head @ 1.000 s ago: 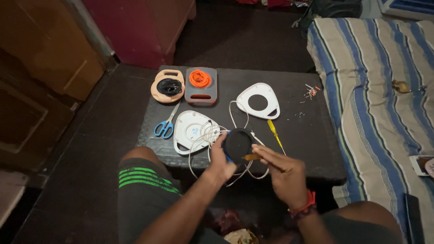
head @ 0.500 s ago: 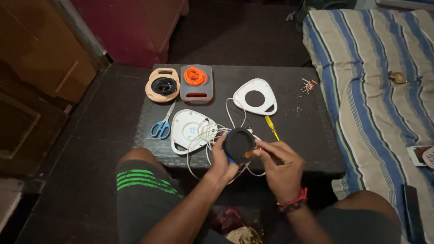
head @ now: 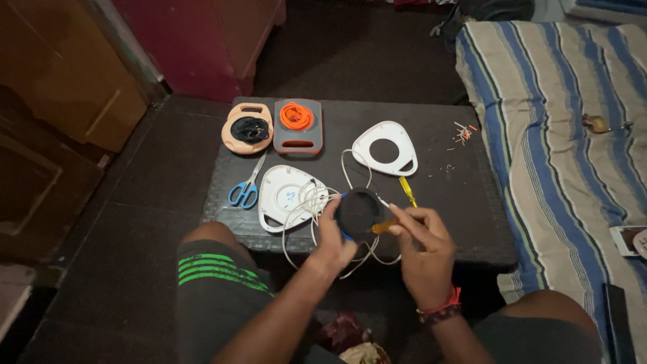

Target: The person uses a screwdriver to remove screws from a white plastic electrical device, opens the casing to reveal internal components, and then works on a black circular component with a wire. The person handles the device parts and tools on a small table.

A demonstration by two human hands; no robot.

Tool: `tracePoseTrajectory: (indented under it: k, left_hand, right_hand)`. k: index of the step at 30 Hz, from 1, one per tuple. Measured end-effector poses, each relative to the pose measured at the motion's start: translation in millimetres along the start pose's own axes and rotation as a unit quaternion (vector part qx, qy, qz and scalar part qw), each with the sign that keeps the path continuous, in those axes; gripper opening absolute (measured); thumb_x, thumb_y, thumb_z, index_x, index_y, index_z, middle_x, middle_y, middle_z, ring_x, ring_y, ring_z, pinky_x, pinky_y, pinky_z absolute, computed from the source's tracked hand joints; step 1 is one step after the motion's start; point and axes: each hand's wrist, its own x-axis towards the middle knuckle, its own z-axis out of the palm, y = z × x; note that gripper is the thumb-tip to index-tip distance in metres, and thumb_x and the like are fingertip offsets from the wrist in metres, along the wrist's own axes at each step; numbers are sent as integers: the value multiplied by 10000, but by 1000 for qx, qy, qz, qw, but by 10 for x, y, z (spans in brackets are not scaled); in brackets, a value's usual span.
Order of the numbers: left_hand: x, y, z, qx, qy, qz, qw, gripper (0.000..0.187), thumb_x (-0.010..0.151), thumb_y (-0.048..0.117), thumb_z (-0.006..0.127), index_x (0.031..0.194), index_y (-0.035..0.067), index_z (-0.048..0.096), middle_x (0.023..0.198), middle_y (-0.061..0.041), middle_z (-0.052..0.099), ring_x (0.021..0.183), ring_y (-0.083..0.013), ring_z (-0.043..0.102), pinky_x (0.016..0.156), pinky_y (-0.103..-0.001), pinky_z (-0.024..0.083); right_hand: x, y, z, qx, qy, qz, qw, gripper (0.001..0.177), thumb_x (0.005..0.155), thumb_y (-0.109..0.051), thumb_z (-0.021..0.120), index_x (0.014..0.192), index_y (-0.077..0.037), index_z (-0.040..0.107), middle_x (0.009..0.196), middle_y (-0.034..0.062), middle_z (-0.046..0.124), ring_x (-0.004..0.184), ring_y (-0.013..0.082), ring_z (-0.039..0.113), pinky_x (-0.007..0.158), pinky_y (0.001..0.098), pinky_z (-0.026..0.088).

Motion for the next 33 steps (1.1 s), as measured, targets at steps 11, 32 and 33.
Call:
tracePoseTrajectory:
  k: [11,32,33]
  left_hand:
    - [-35,-25,25,3,-12,-5,1000,465,1020,432,442,1164,60,681,1151,-121,727,1070,-276,687,980,-453,539]
    - [-117,-96,9,-21,-1,-33,999,509,1004,491,432,1175,72,663,1160,-120,713,1061,-296,681,910,-485,558]
    - [-122,-89,14,-23,1,-38,999,505,1004,505,434,1165,85,662,1150,-111,710,1046,-293,678,888,-487,552]
  right_hand:
    - [10,170,-39,137,-90,98,982,264,950,-37,658,1190,-18,766,1154,100,803,1041,155,753,904,251,579]
    - [7,168,-11,143,-79,124,979,263,933,-23,650,1169,2,763,1109,106,806,1028,162,755,924,276,576]
    - [7,169,-25,144,-85,124,978,265,957,-23,614,1174,8,763,1132,118,808,1062,176,756,966,290,568]
